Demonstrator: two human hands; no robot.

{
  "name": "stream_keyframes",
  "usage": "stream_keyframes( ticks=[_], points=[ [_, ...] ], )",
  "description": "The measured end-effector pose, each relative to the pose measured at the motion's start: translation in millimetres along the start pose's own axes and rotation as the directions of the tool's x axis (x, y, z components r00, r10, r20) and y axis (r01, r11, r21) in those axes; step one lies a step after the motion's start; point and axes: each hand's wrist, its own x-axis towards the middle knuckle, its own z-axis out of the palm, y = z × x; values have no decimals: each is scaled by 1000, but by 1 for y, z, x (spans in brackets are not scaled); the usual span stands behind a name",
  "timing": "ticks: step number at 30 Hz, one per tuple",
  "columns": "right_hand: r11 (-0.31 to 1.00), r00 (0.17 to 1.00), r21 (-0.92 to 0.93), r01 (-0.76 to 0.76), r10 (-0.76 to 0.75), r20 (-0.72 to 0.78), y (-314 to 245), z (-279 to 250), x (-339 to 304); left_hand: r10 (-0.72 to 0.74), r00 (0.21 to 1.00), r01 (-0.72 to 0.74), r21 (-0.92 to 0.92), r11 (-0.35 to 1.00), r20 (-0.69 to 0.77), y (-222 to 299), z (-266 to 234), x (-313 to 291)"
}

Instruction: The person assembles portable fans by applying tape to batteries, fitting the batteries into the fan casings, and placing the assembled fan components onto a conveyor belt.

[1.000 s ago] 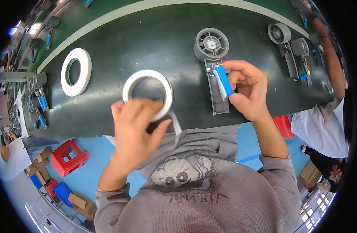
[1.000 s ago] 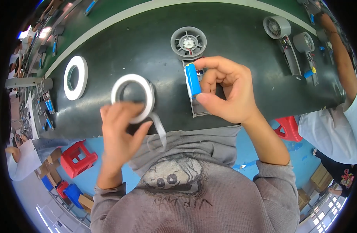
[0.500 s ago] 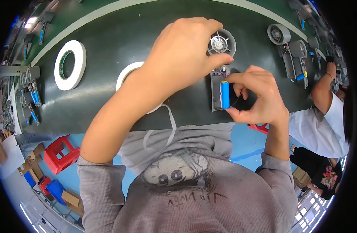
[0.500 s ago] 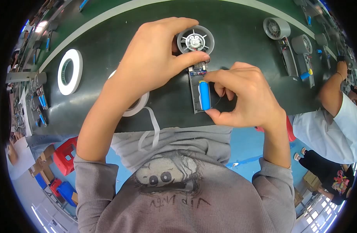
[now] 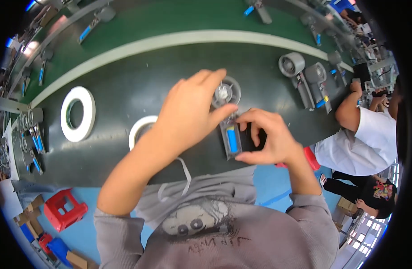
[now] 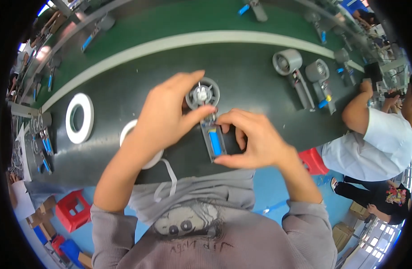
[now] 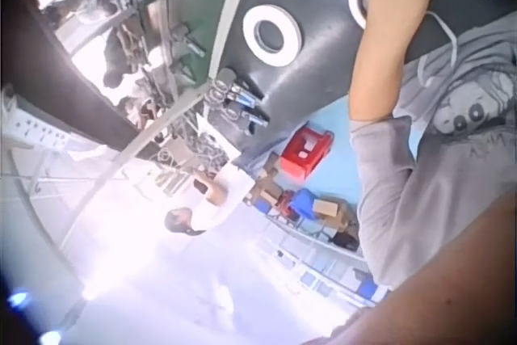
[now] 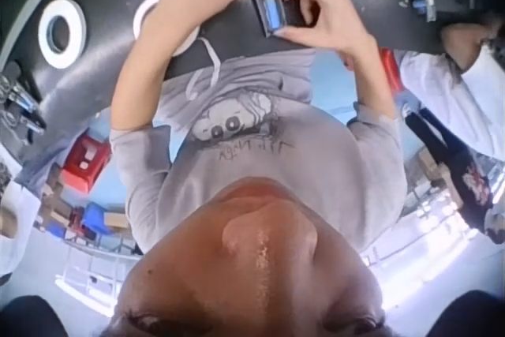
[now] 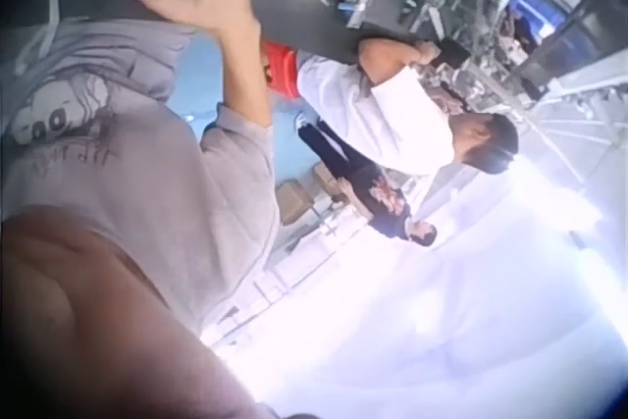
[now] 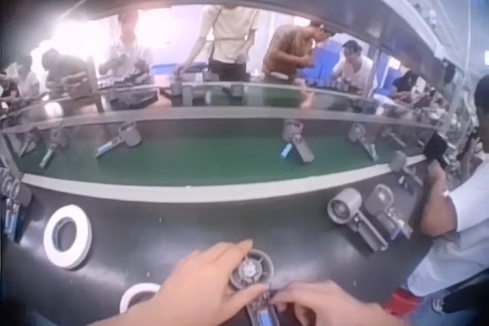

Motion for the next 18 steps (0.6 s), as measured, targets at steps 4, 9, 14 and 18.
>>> stream_keyframes(
  ticks=[4, 9, 14, 18],
  points=[
    [956, 952, -1, -294, 293, -90, -20, 27, -11, -42, 999, 42, 7, 999, 28, 5, -1, -6],
    [830, 877, 288, -478, 470, 101, -28, 15, 6, -105, 993, 102, 53, 993, 54, 9, -12, -3],
    [857, 938, 406, -318, 346, 6, 10, -5, 98, -139, 957, 145, 3, 989, -253, 22, -54, 2],
    [934, 950, 303, -189, 252, -186, 70, -26, 235, -119, 969, 140, 81, 987, -216, 32, -74, -34]
  ],
)
